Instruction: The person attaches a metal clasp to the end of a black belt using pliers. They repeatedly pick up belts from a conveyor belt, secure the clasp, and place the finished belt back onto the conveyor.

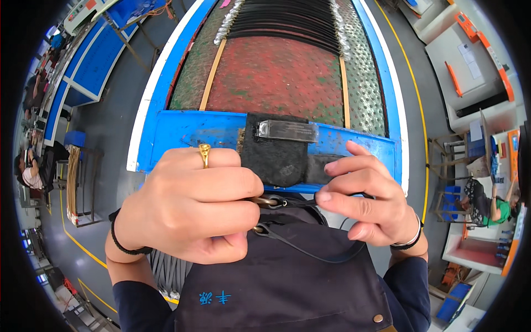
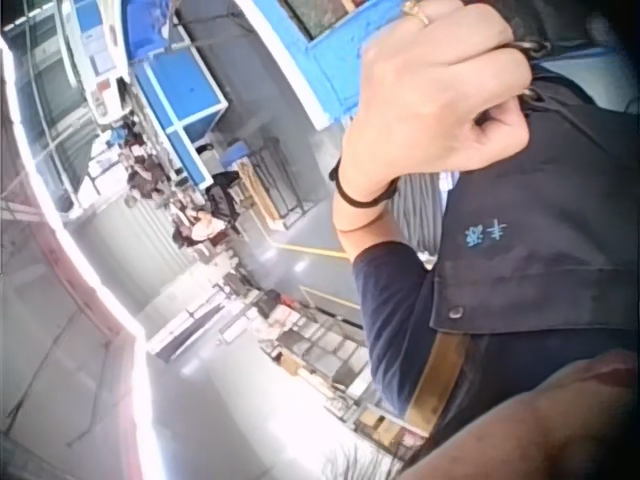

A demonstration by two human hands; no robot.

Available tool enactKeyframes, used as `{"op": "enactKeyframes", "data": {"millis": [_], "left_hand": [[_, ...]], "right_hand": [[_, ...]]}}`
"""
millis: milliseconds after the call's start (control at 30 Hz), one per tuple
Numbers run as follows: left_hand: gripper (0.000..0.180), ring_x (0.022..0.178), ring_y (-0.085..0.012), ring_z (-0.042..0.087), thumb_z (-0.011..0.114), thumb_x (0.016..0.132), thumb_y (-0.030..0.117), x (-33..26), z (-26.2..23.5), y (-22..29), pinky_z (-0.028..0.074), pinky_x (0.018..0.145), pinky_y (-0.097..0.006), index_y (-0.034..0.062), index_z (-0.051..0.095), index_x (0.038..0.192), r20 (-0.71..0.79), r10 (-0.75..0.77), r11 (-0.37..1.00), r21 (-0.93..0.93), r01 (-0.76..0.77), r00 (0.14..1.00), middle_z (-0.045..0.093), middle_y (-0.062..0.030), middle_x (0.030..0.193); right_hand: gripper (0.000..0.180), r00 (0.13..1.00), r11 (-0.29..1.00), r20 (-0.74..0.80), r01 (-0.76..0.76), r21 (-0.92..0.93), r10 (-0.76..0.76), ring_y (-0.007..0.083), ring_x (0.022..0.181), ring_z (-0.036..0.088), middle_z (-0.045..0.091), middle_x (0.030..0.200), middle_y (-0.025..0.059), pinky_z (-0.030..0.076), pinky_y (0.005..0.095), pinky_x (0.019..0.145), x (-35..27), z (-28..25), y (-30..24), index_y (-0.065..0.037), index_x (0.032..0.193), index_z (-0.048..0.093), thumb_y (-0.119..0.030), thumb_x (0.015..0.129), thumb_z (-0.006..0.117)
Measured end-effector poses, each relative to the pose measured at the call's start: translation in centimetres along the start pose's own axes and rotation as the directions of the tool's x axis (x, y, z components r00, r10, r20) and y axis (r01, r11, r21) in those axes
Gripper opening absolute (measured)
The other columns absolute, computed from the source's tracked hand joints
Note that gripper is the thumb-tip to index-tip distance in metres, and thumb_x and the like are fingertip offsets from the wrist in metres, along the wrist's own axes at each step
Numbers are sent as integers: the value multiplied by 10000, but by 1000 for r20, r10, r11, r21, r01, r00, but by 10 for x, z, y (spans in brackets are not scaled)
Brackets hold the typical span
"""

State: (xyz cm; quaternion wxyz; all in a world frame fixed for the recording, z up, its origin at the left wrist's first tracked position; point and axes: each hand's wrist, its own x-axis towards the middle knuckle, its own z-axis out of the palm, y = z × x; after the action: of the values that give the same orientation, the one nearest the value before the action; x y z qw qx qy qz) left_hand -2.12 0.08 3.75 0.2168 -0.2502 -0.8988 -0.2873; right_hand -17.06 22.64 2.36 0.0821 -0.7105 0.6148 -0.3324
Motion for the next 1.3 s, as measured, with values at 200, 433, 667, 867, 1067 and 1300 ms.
{"op": "enactKeyframes", "data": {"millis": [200,433,667,867,1067,1300], "left_hand": [[193,451,-159,411,529,384,63,-2,-1,2,289,390,-265,84,555,574,-18,4,1000,-5,-5,1000,567,-21,663],[191,450,-154,416,536,383,61,-4,0,2,287,385,-259,79,553,572,-26,10,1000,-22,-10,1000,564,-20,658],[188,451,-157,420,531,386,57,-4,1,2,294,387,-261,77,553,571,-35,11,1000,-29,-12,999,564,-23,656],[187,451,-154,422,527,383,58,-4,2,2,296,389,-258,78,553,567,-49,19,1000,-23,-20,999,566,-23,652],[177,455,-154,432,528,385,61,-5,0,4,307,389,-258,78,553,559,-34,30,1000,-4,-30,999,566,-22,654],[141,476,-158,463,551,422,71,-11,-4,6,362,412,-253,83,549,563,-22,34,999,27,-33,999,581,-33,692]], "right_hand": [[438,997,996,13,75,-50,-74,245,978,548,558,942,42,328,488,986,8,6,-4,-97,1100,655,-418,835,518],[454,998,992,16,66,-104,-65,242,979,549,557,939,34,337,489,981,7,7,-7,-109,1097,658,-433,806,532],[454,999,990,0,52,-134,-52,240,965,557,561,928,32,351,485,972,4,8,-9,-113,1093,661,-436,802,533],[458,998,988,-11,55,-143,-57,236,929,562,547,904,30,365,481,961,3,9,-8,-105,1094,660,-437,810,522],[453,999,989,-3,53,-136,-54,238,907,556,534,893,37,370,481,950,2,11,-6,-92,1096,657,-430,832,510],[451,925,943,-212,-277,186,314,300,975,518,564,962,116,348,441,946,-14,8,16,-30,1122,615,-378,926,407]]}}
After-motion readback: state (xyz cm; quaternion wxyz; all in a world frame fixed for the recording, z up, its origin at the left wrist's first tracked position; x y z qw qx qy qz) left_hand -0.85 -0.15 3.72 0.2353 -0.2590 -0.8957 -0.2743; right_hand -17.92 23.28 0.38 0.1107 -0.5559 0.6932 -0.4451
